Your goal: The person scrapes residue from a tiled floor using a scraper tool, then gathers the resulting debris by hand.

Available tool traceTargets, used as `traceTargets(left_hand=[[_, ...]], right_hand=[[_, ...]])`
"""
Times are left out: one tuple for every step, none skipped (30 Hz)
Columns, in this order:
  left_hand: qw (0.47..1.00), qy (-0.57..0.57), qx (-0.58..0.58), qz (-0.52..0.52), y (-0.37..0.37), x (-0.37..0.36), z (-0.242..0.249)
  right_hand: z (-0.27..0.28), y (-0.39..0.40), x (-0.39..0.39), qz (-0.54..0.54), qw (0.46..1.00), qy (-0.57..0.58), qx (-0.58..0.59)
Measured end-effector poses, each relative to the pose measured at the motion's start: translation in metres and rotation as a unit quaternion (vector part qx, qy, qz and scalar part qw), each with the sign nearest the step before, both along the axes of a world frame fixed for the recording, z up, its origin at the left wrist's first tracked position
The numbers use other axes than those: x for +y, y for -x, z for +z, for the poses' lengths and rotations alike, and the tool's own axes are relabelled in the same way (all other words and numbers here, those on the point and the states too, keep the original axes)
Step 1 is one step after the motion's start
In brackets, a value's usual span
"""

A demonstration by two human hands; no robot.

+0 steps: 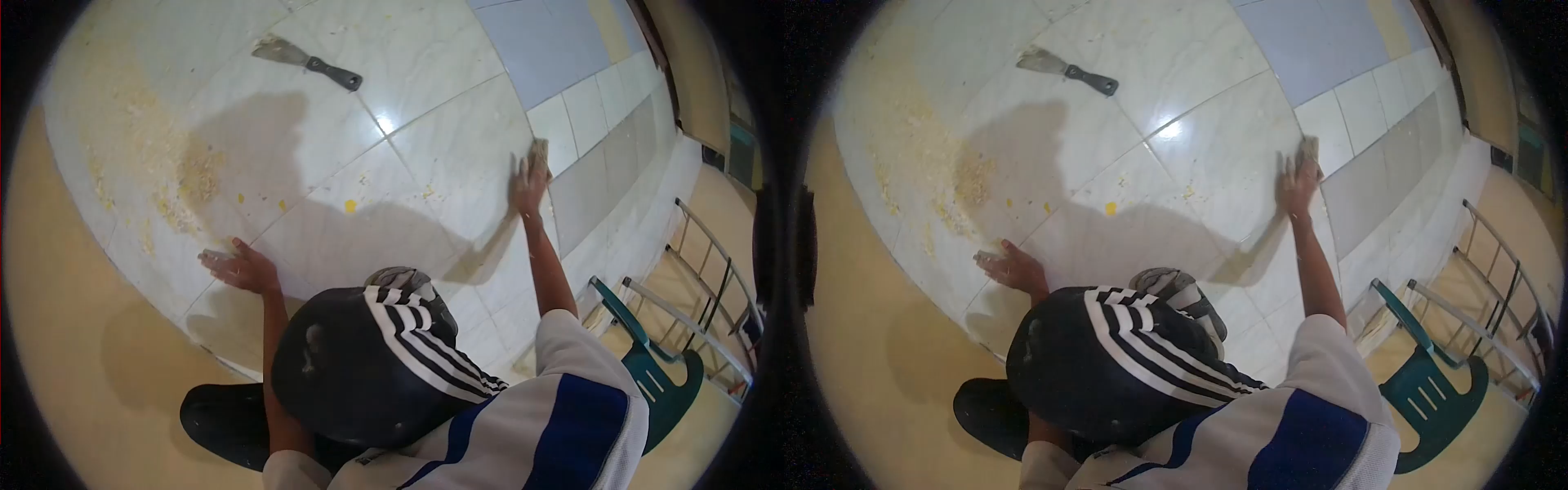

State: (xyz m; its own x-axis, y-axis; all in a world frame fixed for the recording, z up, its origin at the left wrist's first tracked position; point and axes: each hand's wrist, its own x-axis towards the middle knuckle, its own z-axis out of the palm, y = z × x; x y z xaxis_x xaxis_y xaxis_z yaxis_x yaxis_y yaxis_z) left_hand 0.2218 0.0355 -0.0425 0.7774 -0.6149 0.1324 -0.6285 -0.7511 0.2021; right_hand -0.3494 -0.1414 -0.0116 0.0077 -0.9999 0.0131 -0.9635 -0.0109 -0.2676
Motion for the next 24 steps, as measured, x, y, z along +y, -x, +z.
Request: traceTargets(left_hand=[[1.0,-0.001,-0.001,0.0,0.001,-0.001,0.004],[1.0,-0.002,0.0,-0.002,0.002,-0.003,0.005],[1.0,-0.004,0.001,-0.006,0.003,-0.004,0.006],[1.0,-0.025,0.003,-0.004,0.004,-0.005,0.01],[1.0,-0.028,0.006,0.002,0.004,-0.004,0.009],[1.0,-0.03,0.009,0.007,0.004,-0.004,0.007],[0.999,-0.03,0.011,0.011,0.003,-0.004,0.005],[1.0,-0.026,0.012,0.013,0.003,-0.003,0.004],[1.0,-0.02,0.013,0.015,0.002,-0.003,0.003],[1.0,-0.013,0.014,0.016,0.002,-0.004,0.002],[1.0,-0.01,0.013,0.015,0.003,-0.003,0.002],[1.0,-0.006,0.011,0.014,0.003,-0.004,0.001],[1.0,-0.003,0.01,0.013,0.003,-0.004,0.001],[1.0,0.005,0.011,0.02,0.003,-0.004,0.002],[0.999,0.014,0.014,0.027,0.003,-0.006,0.004],[0.999,0.022,0.02,0.035,0.006,-0.008,0.004],[0.999,0.022,0.013,0.028,0.008,-0.007,0.0],[1.0,0.023,0.007,0.019,0.003,-0.004,-0.004],[1.0,0.025,0.001,0.009,-0.001,-0.001,-0.008],[0.999,0.032,0.022,0.024,-0.003,0.002,-0.013],[0.999,0.03,0.029,0.024,-0.002,0.003,-0.013],[0.999,0.028,0.036,0.026,-0.002,0.003,-0.013],[0.998,0.024,0.04,0.029,-0.001,0.001,-0.008],[0.999,0.024,0.044,0.018,0.003,-0.002,0.001]], right_hand=[[0.022,-0.002,0.009,-0.022,0.998,-0.057,0.023],[0.027,-0.016,0.017,-0.018,0.998,-0.052,0.028],[0.027,-0.042,0.029,-0.016,0.998,-0.049,0.035],[0.026,-0.073,0.041,-0.015,0.998,-0.046,0.042],[0.024,-0.104,0.049,-0.015,0.998,-0.043,0.049],[0.021,-0.136,0.053,-0.005,0.999,-0.046,0.01],[0.019,-0.172,0.056,0.005,0.998,-0.048,-0.03],[0.018,-0.213,0.058,0.009,0.996,-0.074,-0.039],[0.017,-0.253,0.061,0.029,0.995,-0.071,-0.065],[0.009,-0.292,0.061,0.067,0.993,-0.043,-0.09],[0.015,-0.332,0.054,0.091,0.986,-0.048,-0.134],[0.02,-0.368,0.045,0.11,0.98,-0.062,-0.155],[0.022,-0.4,0.037,0.129,0.973,-0.077,-0.175],[0.018,-0.427,0.027,0.134,0.968,-0.046,-0.209],[0.012,-0.448,0.018,0.139,0.961,-0.015,-0.24],[0.008,-0.464,0.012,0.151,0.944,-0.009,-0.294],[0.005,-0.473,0.004,0.162,0.925,0.0,-0.344],[0.002,-0.47,-0.005,0.172,0.904,0.01,-0.392],[-0.001,-0.453,-0.011,0.168,0.905,0.029,-0.389],[-0.004,-0.426,-0.016,0.166,0.905,0.049,-0.387],[-0.007,-0.396,-0.019,0.165,0.905,0.065,-0.386],[-0.015,-0.354,-0.028,0.122,0.931,0.145,-0.312],[-0.035,-0.297,-0.04,0.097,0.952,0.207,-0.205],[-0.05,-0.221,-0.049,0.09,0.959,0.216,-0.158]])
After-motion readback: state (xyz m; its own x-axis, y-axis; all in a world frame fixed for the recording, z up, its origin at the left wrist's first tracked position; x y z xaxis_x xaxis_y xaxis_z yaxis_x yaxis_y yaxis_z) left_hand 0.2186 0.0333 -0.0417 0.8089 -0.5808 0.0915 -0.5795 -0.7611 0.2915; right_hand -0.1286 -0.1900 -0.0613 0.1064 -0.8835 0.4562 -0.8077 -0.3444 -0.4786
